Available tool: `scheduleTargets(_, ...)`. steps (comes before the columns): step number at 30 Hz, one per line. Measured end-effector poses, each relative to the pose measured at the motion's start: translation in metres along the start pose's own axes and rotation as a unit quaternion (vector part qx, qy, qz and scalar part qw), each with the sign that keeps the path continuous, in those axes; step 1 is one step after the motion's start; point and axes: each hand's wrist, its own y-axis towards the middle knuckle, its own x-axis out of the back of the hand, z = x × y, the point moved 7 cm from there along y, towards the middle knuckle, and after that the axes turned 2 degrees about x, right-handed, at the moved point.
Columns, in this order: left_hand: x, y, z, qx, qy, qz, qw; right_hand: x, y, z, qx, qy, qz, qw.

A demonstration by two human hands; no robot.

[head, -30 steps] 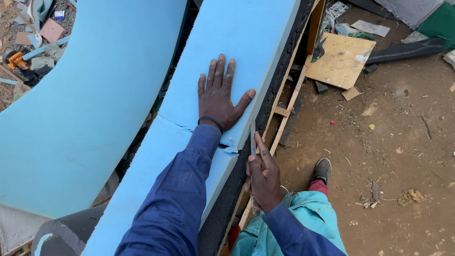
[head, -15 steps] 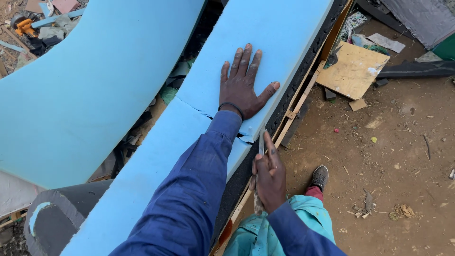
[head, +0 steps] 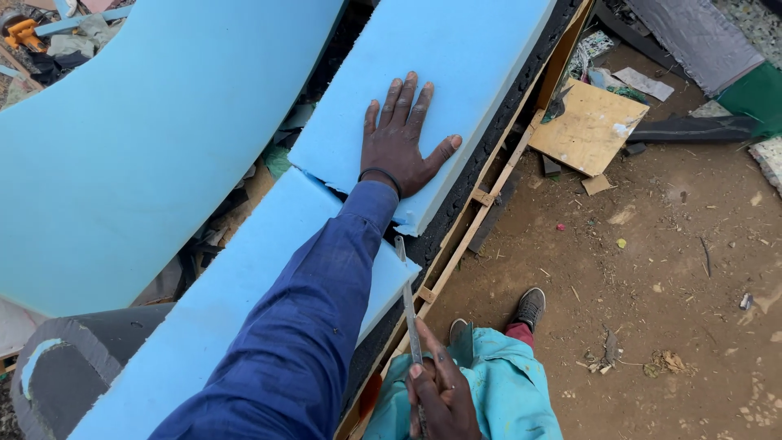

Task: Cutting and measuring blue foam pieces for furniture upholstery

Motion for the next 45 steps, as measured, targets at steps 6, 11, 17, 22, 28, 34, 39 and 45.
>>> scheduleTargets(6, 0.000, 0.002, -0.002, -0.008, -0.011, -0.011, 1.000, 0.086, -0.012, 0.058, 0.053, -0.135, -0.137, 0.980)
scheduleTargets(11, 0.012, -0.006, 0.007, 0.099, -0.045, -0.056, 0.993, 0.178, -0.009, 0.135, 0.145, -0.181, -0.335, 0.913)
scheduleTargets(17, 0.015, 0.013, 0.150, 0.385, -0.010, -0.021, 0.923, 0.227, 0.019, 0.228, 0.252, -0.225, -0.313, 0.887)
scheduleTargets(22, 0.046, 0.006, 0.194, 0.489, -0.207, 0.250, 0.809, 0.226, 0.037, 0.266, 0.257, -0.261, -0.295, 0.882)
scheduleTargets(28, 0.089, 0.022, 0.162, 0.485, -0.260, 0.269, 0.791, 0.235, 0.063, 0.264, 0.183, -0.270, -0.267, 0.907)
scheduleTargets(34, 0.180, 0.053, 0.113, 0.434, -0.372, 0.127, 0.811, 0.251, 0.092, 0.273, 0.157, -0.263, -0.235, 0.923)
scheduleTargets(39, 0.273, 0.102, 0.096, 0.272, -0.111, -0.057, 0.954, 0.255, 0.114, 0.308, 0.193, -0.267, -0.237, 0.914)
scheduleTargets(45, 0.317, 0.091, 0.091, 0.109, 0.096, -0.304, 0.941, 0.272, 0.127, 0.321, 0.199, -0.170, -0.218, 0.940)
